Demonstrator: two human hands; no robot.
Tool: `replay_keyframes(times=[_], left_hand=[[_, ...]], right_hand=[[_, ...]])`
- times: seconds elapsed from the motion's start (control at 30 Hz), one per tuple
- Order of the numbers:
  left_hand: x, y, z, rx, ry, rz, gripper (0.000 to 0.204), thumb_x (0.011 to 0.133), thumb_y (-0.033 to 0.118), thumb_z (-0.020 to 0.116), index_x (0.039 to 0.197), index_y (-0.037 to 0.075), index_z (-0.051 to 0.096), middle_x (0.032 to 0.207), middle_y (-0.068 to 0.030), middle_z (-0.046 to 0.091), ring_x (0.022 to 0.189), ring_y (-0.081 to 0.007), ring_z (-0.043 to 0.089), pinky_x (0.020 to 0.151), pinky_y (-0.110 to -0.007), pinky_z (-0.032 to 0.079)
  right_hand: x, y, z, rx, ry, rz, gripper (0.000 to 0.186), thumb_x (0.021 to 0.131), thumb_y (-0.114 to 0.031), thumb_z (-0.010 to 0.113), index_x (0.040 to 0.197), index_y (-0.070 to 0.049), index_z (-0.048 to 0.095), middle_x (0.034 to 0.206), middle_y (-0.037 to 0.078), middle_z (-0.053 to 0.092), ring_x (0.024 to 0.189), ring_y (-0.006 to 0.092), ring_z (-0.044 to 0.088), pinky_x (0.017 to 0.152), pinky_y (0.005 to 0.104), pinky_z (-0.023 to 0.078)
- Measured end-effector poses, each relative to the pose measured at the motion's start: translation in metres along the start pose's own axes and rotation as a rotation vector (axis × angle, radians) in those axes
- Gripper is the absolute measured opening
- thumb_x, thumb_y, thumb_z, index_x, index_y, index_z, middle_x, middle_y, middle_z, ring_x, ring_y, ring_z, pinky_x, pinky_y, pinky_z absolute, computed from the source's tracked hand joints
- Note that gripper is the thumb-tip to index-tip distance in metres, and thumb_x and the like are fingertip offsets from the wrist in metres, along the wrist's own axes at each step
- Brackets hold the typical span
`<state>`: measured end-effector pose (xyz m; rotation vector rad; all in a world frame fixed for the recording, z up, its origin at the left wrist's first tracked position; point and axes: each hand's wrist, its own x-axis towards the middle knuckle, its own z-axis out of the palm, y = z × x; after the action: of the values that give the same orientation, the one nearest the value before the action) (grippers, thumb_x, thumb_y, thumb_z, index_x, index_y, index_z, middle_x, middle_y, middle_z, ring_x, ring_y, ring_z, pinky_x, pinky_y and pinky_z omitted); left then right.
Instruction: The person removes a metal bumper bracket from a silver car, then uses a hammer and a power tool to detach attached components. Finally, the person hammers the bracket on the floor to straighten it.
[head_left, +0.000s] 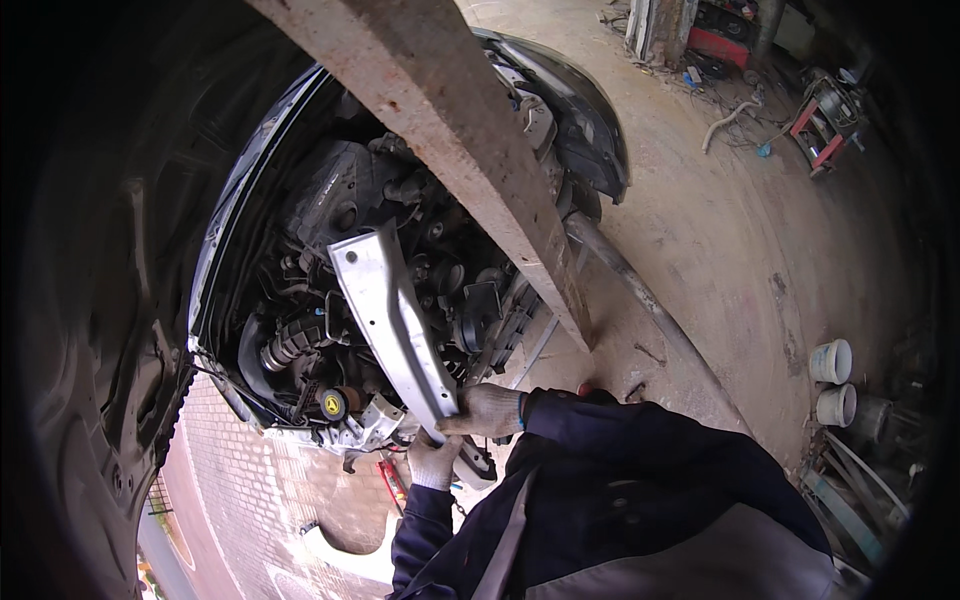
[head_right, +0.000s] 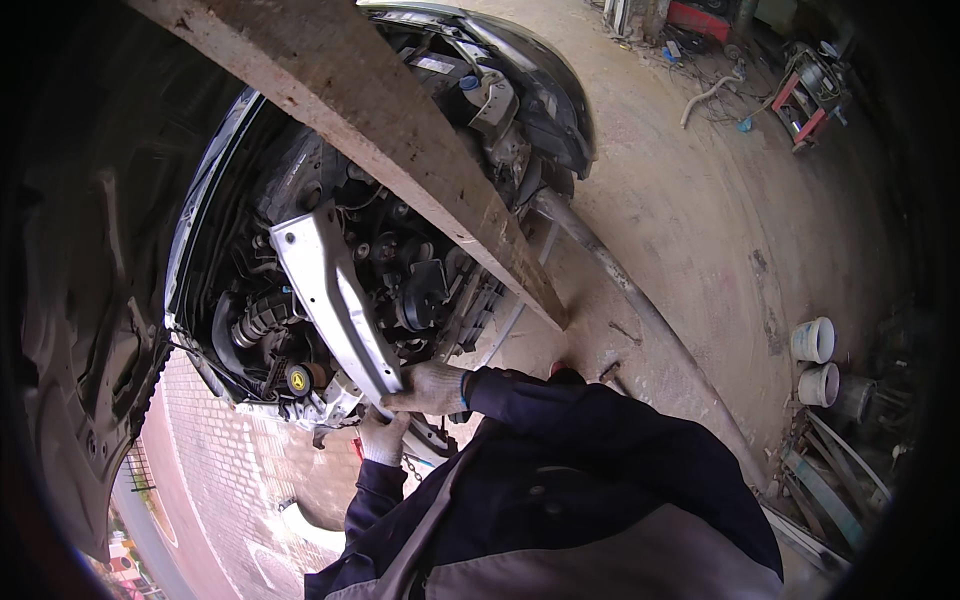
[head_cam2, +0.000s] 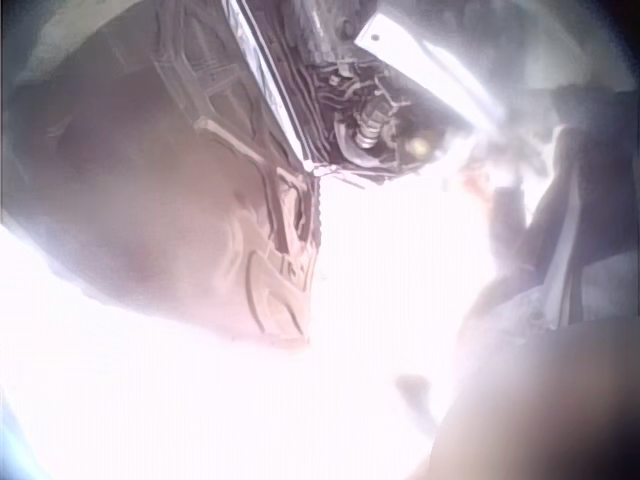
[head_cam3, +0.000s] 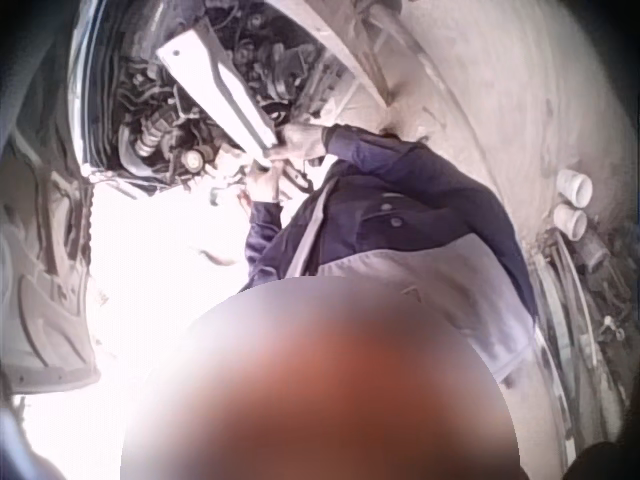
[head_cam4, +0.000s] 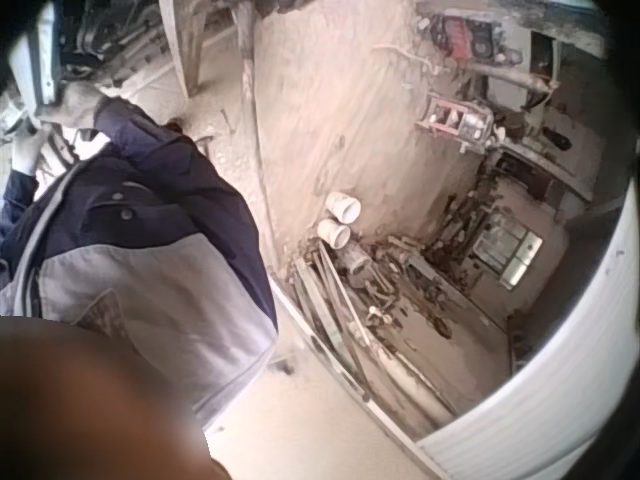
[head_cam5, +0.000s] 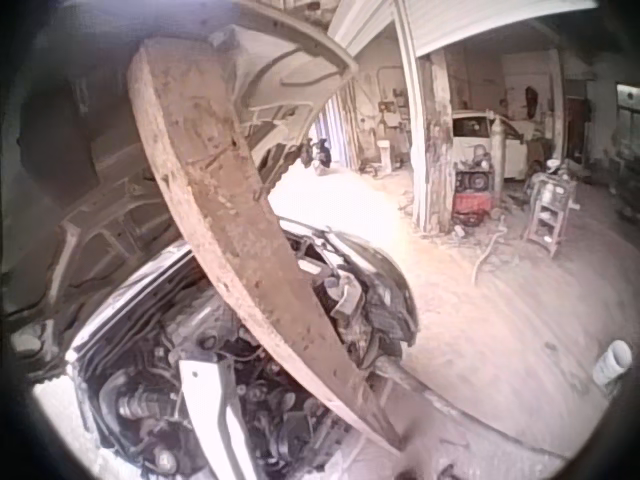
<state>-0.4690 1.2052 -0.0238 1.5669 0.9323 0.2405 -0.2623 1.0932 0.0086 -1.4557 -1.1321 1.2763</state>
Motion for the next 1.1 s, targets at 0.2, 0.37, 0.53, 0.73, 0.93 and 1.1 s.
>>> replay_keyframes(times=[0.2, 0.37, 0.53, 0.73, 0.93, 1.1], left_hand=[[-0.043, 0.016, 0.031, -0.291, 0.155, 0.245, 0.054, 0.094, 0.035, 0.085, 0.122, -0.009, 0.071, 0.108, -0.0106, 0.077, 0.093, -0.0169, 0.072, 0.083, -0.033, 0.059], [-0.08, 0.029, 0.062, -0.335, 0.157, 0.307, 0.07, 0.102, 0.048, 0.071, 0.136, -0.013, 0.061, 0.1, -0.0174, 0.073, 0.07, -0.0228, 0.071, 0.061, -0.035, 0.059], [-0.131, 0.026, 0.106, -0.242, 0.155, 0.34, 0.062, 0.104, 0.038, 0.063, 0.135, -0.016, 0.059, 0.114, -0.0246, 0.072, 0.095, -0.035, 0.074, 0.086, -0.044, 0.061], [-0.16, 0.042, 0.197, -0.156, -0.177, 0.424, 0.05, 0.091, 0.032, 0.077, 0.108, -0.014, 0.069, 0.078, -0.0119, 0.072, 0.06, -0.0179, 0.066, 0.054, -0.034, 0.053], [-0.156, 0.097, 0.302, 0.315, -0.356, 0.247, 0.026, 0.078, 0.01, 0.078, 0.095, -0.009, 0.076, 0.078, -0.0103, 0.077, 0.067, -0.0131, 0.069, 0.064, -0.031, 0.056], [-0.121, 0.153, 0.381, 0.629, -0.538, 0.312, 0.035, 0.085, 0.02, 0.078, 0.105, -0.009, 0.078, 0.088, -0.0148, 0.081, 0.079, -0.0144, 0.074, 0.073, -0.031, 0.06]], right_hand=[[-0.057, -0.021, 0.001, -0.095, 0.044, -0.131, 0.068, 0.1, -0.06, 0.07, 0.135, -0.002, 0.07, 0.119, 0.024, 0.077, 0.112, 0.0381, 0.074, 0.097, 0.0432, 0.056], [-0.134, 0.001, -0.019, -0.041, 0.012, -0.146, 0.07, 0.102, -0.058, 0.068, 0.145, -0.004, 0.062, 0.124, 0.021, 0.076, 0.113, 0.0351, 0.074, 0.095, 0.0423, 0.057], [-0.247, 0.067, -0.054, 0.066, 0.279, -0.071, 0.059, 0.108, -0.039, 0.069, 0.153, -0.003, 0.058, 0.135, 0.016, 0.074, 0.122, 0.0234, 0.07, 0.108, 0.036, 0.055], [-0.393, 0.148, -0.094, 0.606, 0.736, -0.186, 0.053, 0.113, -0.033, 0.063, 0.153, 0.001, 0.057, 0.138, 0.01, 0.07, 0.128, 0.0172, 0.063, 0.113, 0.0336, 0.05], [-0.497, 0.164, -0.114, 0.988, 0.769, -0.443, 0.058, 0.118, -0.044, 0.045, 0.149, 0.002, 0.06, 0.133, 0.014, 0.072, 0.124, 0.0222, 0.067, 0.111, 0.0383, 0.05], [-0.565, 0.177, -0.119, 1.106, 0.875, -0.608, 0.06, 0.11, -0.036, 0.063, 0.153, 0.005, 0.054, 0.137, 0.013, 0.069, 0.127, 0.0238, 0.067, 0.111, 0.0394, 0.053]])
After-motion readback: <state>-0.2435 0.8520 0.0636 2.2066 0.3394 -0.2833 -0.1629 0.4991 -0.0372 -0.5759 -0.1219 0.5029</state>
